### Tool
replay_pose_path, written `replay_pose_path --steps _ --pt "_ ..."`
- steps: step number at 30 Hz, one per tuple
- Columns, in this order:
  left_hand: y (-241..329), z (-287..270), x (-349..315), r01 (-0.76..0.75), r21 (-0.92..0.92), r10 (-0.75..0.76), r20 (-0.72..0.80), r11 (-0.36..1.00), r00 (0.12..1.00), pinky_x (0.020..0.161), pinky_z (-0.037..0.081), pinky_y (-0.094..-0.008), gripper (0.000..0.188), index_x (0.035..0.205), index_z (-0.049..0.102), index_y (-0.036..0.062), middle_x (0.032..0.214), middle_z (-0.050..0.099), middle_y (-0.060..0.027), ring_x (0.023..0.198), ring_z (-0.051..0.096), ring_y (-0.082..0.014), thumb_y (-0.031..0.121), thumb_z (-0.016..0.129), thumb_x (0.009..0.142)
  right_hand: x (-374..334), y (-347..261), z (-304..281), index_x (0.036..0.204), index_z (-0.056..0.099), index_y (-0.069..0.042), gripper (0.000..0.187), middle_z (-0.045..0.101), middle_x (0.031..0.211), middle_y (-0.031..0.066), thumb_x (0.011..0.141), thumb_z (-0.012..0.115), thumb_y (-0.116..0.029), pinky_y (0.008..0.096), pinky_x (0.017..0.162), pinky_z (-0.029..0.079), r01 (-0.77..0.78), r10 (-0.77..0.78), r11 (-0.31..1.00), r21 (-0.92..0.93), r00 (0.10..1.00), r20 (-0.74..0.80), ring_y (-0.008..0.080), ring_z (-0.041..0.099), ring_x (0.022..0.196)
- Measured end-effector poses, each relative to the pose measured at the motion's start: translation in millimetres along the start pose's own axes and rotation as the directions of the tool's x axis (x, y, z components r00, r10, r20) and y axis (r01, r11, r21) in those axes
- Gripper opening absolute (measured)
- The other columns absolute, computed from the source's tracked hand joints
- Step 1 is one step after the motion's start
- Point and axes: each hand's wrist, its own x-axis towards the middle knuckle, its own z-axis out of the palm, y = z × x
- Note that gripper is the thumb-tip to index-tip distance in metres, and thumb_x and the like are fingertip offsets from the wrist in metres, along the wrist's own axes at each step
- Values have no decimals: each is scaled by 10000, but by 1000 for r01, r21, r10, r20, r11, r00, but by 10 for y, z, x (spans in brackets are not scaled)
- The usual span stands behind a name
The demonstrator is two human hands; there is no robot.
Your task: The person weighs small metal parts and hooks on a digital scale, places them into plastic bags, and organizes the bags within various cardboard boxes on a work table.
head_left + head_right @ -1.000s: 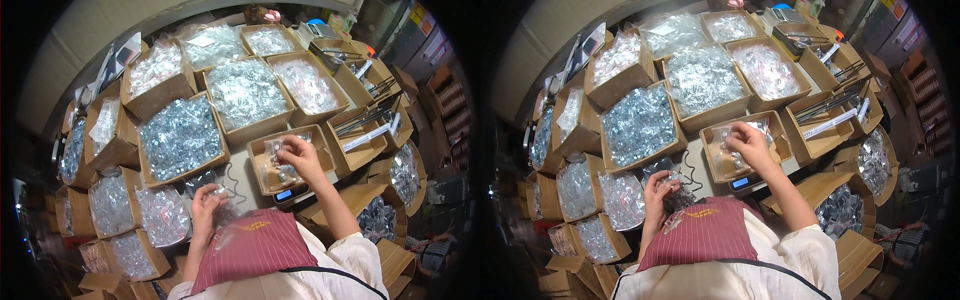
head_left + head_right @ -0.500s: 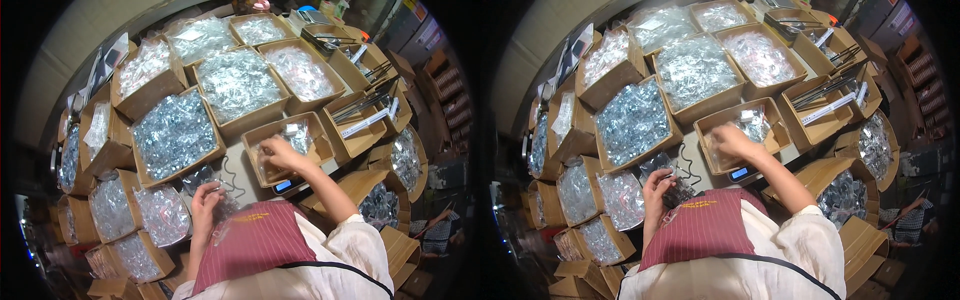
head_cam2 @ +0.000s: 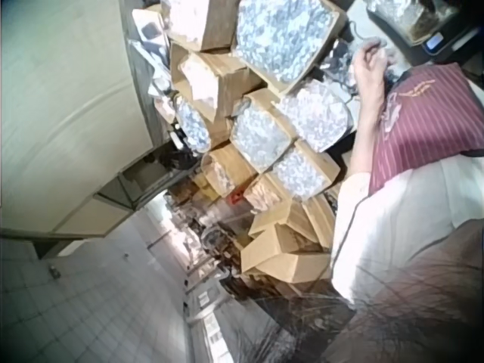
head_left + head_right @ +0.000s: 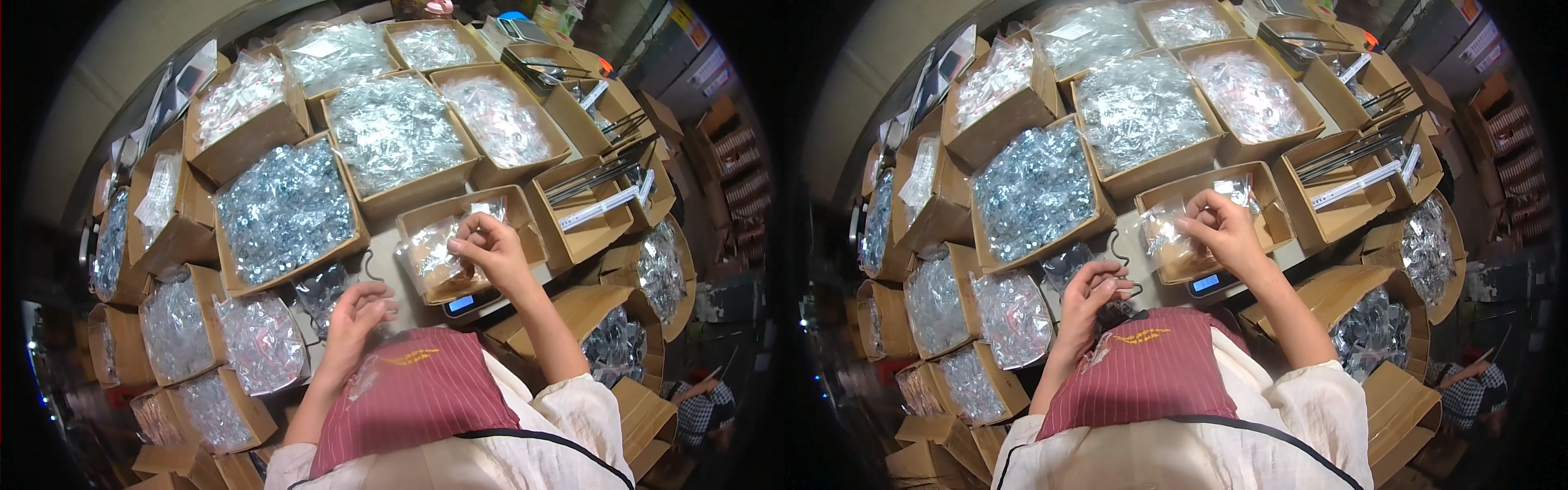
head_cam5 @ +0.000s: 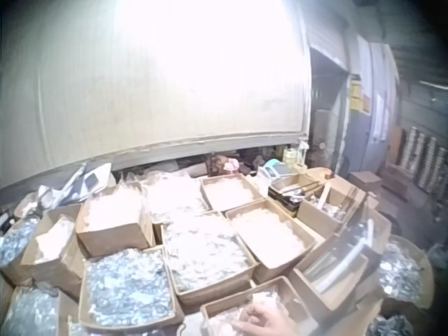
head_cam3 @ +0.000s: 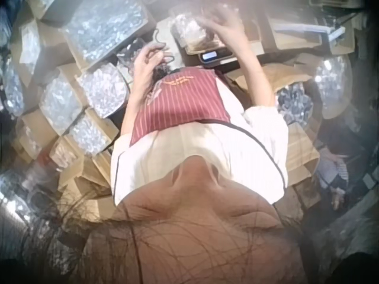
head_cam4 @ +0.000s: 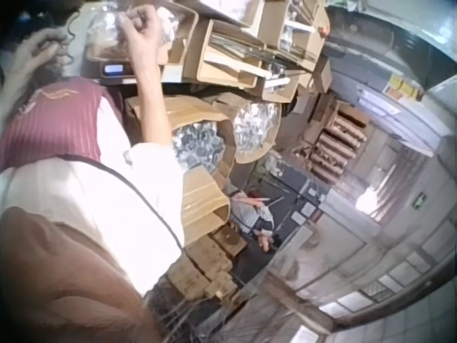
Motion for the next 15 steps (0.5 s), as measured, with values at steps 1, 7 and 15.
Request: replay_pose_path --steps 1,7,15 --pt "61 62 22 24 -7 -24 47 1000 999 868 548 -346 396 1246 525 -45 1160 609 -156 1030 662 -256 223 623 971 -41 -39 36 946 574 -17 158 577 654 -7 902 708 -89 220 505 439 -16 17 998 59 1000 -12 44 534 582" --pt "215 308 125 80 -13 -78 140 997 987 767 574 -313 341 1210 552 -40 1017 659 -131 904 698 -221 171 635 956 -197 -121 103 1174 601 12 239 683 891 66 956 629 -81 250 628 551 -80 55 973 218 991 121 82 622 759" --pt "127 146 164 -86 23 87 -53 996 995 636 512 -243 127 1019 621 -11 837 675 -88 701 643 -127 53 645 913 -74 -112 -394 1065 647 24 152 710 947 91 936 605 -46 267 773 540 129 -143 989 -74 961 -236 120 665 847"
